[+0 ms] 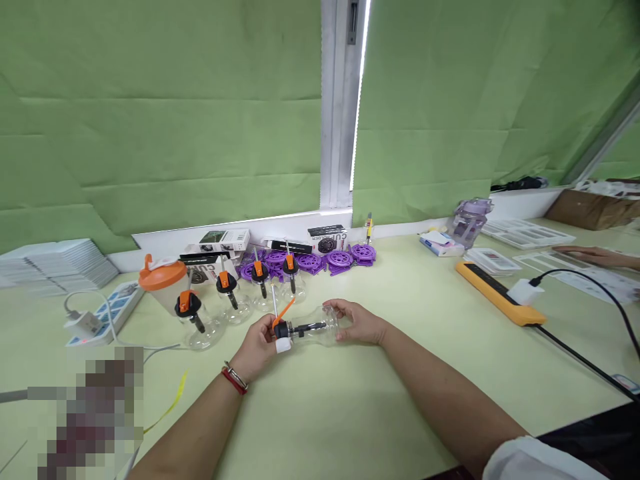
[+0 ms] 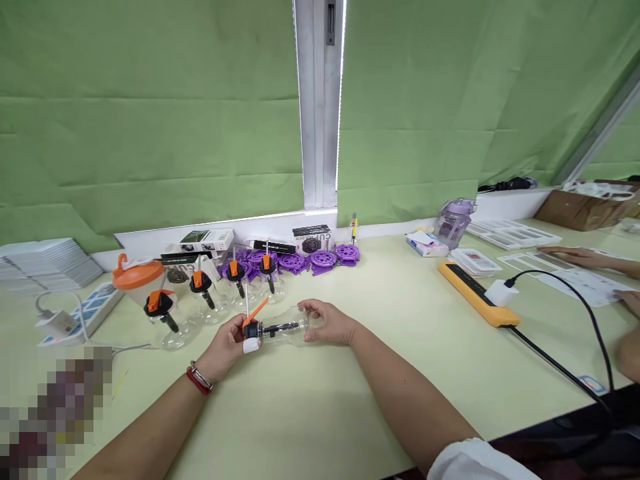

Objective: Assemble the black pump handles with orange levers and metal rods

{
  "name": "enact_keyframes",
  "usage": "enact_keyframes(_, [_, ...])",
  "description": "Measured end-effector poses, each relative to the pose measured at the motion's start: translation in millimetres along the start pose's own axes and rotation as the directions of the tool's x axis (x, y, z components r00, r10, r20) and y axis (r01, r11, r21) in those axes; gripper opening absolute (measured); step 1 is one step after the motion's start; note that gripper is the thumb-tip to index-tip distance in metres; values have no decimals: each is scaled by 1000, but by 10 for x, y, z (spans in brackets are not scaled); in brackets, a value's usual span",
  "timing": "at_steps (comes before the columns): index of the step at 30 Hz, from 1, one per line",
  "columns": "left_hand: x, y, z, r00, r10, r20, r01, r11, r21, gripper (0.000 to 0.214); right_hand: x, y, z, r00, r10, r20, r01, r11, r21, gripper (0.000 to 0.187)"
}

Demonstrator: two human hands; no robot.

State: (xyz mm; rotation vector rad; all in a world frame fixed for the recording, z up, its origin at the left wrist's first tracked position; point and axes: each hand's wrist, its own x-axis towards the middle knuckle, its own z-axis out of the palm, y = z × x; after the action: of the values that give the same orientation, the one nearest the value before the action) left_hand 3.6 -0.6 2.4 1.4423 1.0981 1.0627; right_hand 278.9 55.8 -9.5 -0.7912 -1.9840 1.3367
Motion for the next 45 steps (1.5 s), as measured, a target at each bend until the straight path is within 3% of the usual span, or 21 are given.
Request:
enact_keyframes(11, [-8, 17, 14, 1000, -8, -4, 8, 1000, 9, 40, 35, -31, 24, 998, 62, -9, -63, 997, -49, 54])
enact_keyframes(15, [0, 14, 7, 1000, -1, -8, 1, 1000, 15, 40, 44, -48, 47, 996, 78, -40, -82, 991, -109, 62])
enact_keyframes(18, [6, 19, 7, 1000, -4, -13, 4, 1000, 8, 41, 28, -9, 21, 997, 76, -10, -76, 996, -47, 63])
enact_keyframes(23, [14, -9, 4, 1000, -2, -12, 2, 1000, 7, 40, -1, 68, -12, 997, -36, 62, 32, 997, 68, 101])
enact_keyframes(27, [8, -14, -4, 1000, 8, -25, -8, 1000, 17, 40, 7, 40, 37, 1000, -26, 15, 25, 997, 76, 88])
enact_keyframes(33, [-31, 78, 30, 999, -2, -42, 2, 1000, -5, 41, 28, -29, 85, 1000, 29, -10, -26, 974, 226, 65])
enact_keyframes(36, [-43, 112, 55, 999, 0, -44, -1, 1000, -22, 41, 40, -45, 91, 997, 65, -44, -57, 985, 161, 52])
enact_keyframes(40, [-33, 103, 52, 999, 3, -53, -6, 999, -47, 41, 45, -61, 85, 997, 57, -58, -53, 997, 57, 61])
enact_keyframes(43, [-17, 75, 24, 997, 7, -76, -12, 998, -65, 40, 28, -72, 69, 999, -11, -38, 16, 991, 133, 62])
enact_keyframes(45, [-9, 56, 4, 996, 8, -86, -15, 997, -77, 39, 13, -77, 58, 998, -49, -28, 54, 978, 200, 77])
